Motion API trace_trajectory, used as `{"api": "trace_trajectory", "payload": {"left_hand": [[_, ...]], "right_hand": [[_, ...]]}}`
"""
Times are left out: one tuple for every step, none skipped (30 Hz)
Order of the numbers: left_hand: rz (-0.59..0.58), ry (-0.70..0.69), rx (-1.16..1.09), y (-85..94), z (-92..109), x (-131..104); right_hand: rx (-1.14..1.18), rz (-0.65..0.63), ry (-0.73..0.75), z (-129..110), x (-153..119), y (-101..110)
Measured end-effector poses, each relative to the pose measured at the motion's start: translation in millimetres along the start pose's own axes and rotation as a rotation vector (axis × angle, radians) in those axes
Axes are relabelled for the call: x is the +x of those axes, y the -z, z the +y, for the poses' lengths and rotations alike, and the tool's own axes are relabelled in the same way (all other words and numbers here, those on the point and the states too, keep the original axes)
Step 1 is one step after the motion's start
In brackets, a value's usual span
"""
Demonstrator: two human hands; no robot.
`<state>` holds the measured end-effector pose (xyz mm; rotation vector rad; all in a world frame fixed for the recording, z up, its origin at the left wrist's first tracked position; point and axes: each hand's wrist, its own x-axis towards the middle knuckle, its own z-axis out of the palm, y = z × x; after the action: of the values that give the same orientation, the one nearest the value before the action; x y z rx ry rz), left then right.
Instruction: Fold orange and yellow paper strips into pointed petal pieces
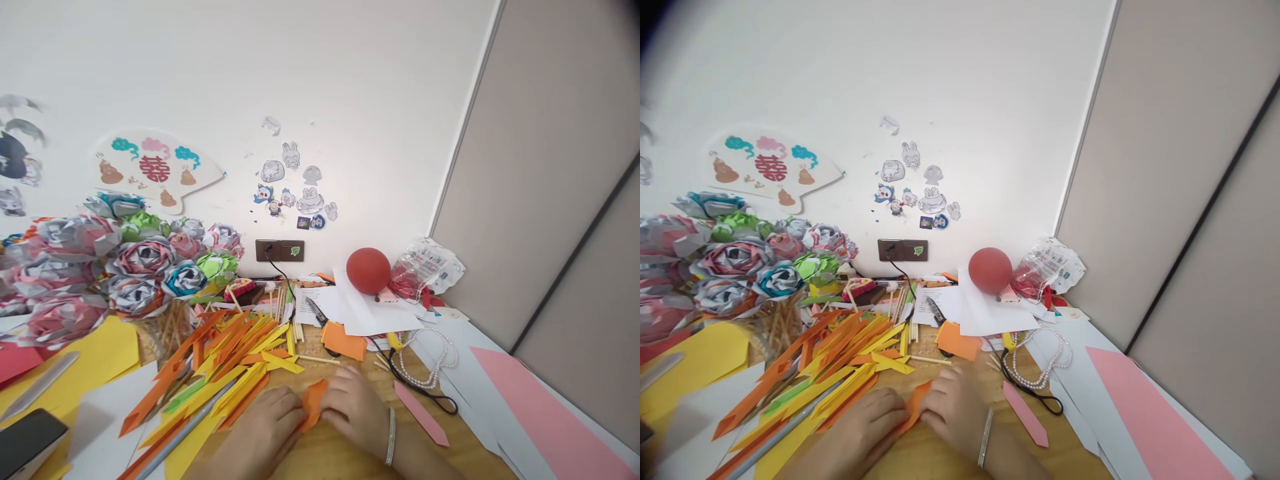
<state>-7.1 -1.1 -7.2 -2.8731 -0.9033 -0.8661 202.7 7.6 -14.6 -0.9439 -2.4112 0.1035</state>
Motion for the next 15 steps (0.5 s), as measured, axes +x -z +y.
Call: {"api": "trace_trajectory", "payload": {"left_hand": [[-0.011, -0.023, 0.023, 0.1, -1.6, 0.3], [-0.035, -0.050, 0.048, 0.5, -2.5, 0.7], [-0.056, -0.070, 0.071, 1.3, -2.8, 1.2], [-0.069, -0.081, 0.092, 2.2, -2.4, 1.7], [-0.085, -0.091, 0.112, 3.2, -1.5, 2.3], [-0.103, -0.106, 0.129, 4.2, -0.3, 2.9], [-0.122, -0.121, 0.142, 5.0, 1.1, 3.4], [-0.141, -0.128, 0.150, 5.7, 2.4, 3.9], [-0.161, -0.129, 0.150, 6.3, 3.4, 4.2], [-0.175, -0.128, 0.137, 6.8, 4.0, 4.4], [-0.185, -0.122, 0.114, 7.3, 4.0, 4.5], [-0.191, -0.108, 0.081, 7.9, 3.4, 4.5], [-0.198, -0.091, 0.035, 8.5, 2.2, 4.4], [-0.204, -0.071, -0.020, 9.2, 0.4, 4.3], [-0.214, -0.048, -0.079, 9.9, -1.7, 4.1]], "right_hand": [[0.010, 0.006, -0.007, 1.7, -0.2, 1.3], [0.013, 0.005, -0.011, 2.9, -0.6, 2.2], [0.012, 0.000, -0.013, 3.5, -1.0, 2.5], [0.011, -0.011, -0.013, 3.6, -1.5, 2.3], [0.012, -0.027, -0.012, 3.1, -2.0, 1.8], [0.018, -0.048, -0.005, 2.4, -2.4, 0.9], [0.027, -0.071, 0.004, 1.7, -2.9, -0.1], [0.039, -0.093, 0.014, 1.0, -3.3, -1.0], [0.051, -0.112, 0.022, 0.8, -3.6, -1.9], [0.064, -0.123, 0.026, 1.0, -3.8, -2.5], [0.081, -0.127, 0.022, 1.7, -4.0, -2.8], [0.099, -0.128, 0.013, 2.8, -4.1, -2.8], [0.122, -0.128, 0.000, 4.3, -4.2, -2.6], [0.146, -0.129, -0.011, 5.9, -4.2, -2.2], [0.167, -0.133, -0.022, 7.5, -4.2, -1.7]]}}
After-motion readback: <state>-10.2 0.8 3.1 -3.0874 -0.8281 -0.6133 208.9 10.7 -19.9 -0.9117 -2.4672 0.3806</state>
